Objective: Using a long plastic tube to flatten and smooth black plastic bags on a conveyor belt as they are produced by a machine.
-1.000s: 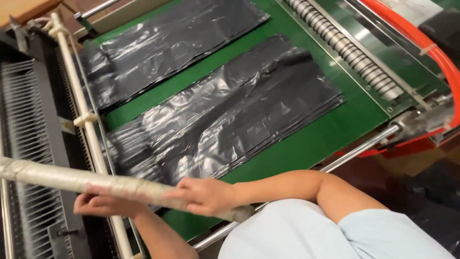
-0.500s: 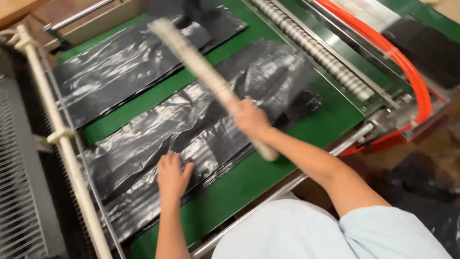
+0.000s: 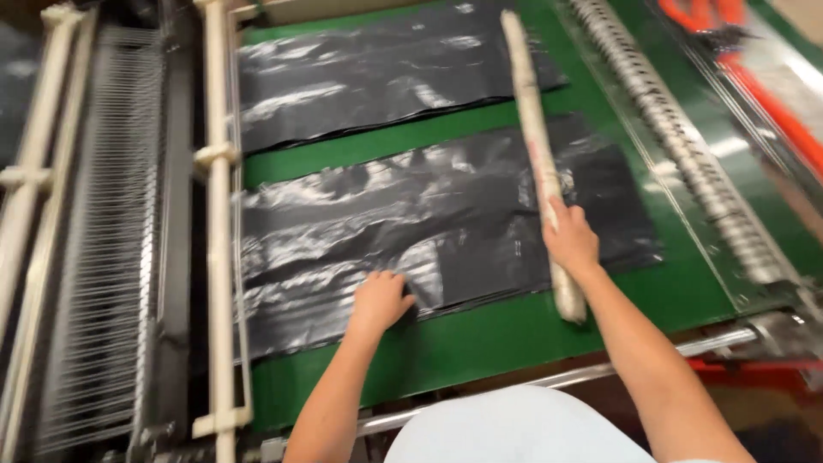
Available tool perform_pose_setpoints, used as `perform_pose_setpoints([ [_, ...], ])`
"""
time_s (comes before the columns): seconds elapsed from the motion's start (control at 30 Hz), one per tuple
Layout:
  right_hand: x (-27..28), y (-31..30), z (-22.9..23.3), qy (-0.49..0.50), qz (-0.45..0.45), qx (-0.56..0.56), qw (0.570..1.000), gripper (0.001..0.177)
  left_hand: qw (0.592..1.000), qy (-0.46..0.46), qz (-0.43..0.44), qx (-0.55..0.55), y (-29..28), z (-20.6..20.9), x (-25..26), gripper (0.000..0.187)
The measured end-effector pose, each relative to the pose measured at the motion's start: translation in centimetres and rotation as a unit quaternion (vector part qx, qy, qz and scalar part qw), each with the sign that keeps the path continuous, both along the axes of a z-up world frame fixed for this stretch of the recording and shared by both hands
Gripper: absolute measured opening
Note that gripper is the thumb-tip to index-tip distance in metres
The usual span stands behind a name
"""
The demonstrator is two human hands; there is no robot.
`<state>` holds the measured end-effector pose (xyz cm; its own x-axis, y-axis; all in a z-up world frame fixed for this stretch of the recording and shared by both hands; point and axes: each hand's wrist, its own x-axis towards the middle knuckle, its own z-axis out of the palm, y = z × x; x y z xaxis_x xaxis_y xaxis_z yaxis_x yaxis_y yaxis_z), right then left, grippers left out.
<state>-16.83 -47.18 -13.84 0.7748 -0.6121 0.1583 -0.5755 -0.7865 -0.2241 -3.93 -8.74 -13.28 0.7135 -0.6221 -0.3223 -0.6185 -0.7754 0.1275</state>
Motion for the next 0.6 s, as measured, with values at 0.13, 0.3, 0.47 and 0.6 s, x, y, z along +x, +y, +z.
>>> perform_pose_setpoints([
  [0.13, 1.7, 1.5, 1.7, -0.016, 0.029, -0.025, 0.999, 0.051, 0.999, 0.025, 0.017, -0.024, 1.3, 4.4, -0.3, 0.048],
  [0.3, 2.2, 8.7, 7.4, -0.195, 0.093, 0.117, 0.969, 0.052, 0.952, 0.030, 0.120, -0.280, 3.3, 13.6, -0.6, 0.054],
  [0.47, 1.3, 20.4, 11.9, -0.268, 0.182, 0.338, 0.884, 0.047, 0.820, -0.148, 0.175, -0.524, 6.1, 11.1, 2.5, 0.069],
  [0.6, 0.0, 27.4, 13.0, -0.204, 0.377, 0.403, 0.809, 0.052, 0.682, -0.285, 0.170, -0.651, 8.6, 9.5, 4.9, 0.084],
])
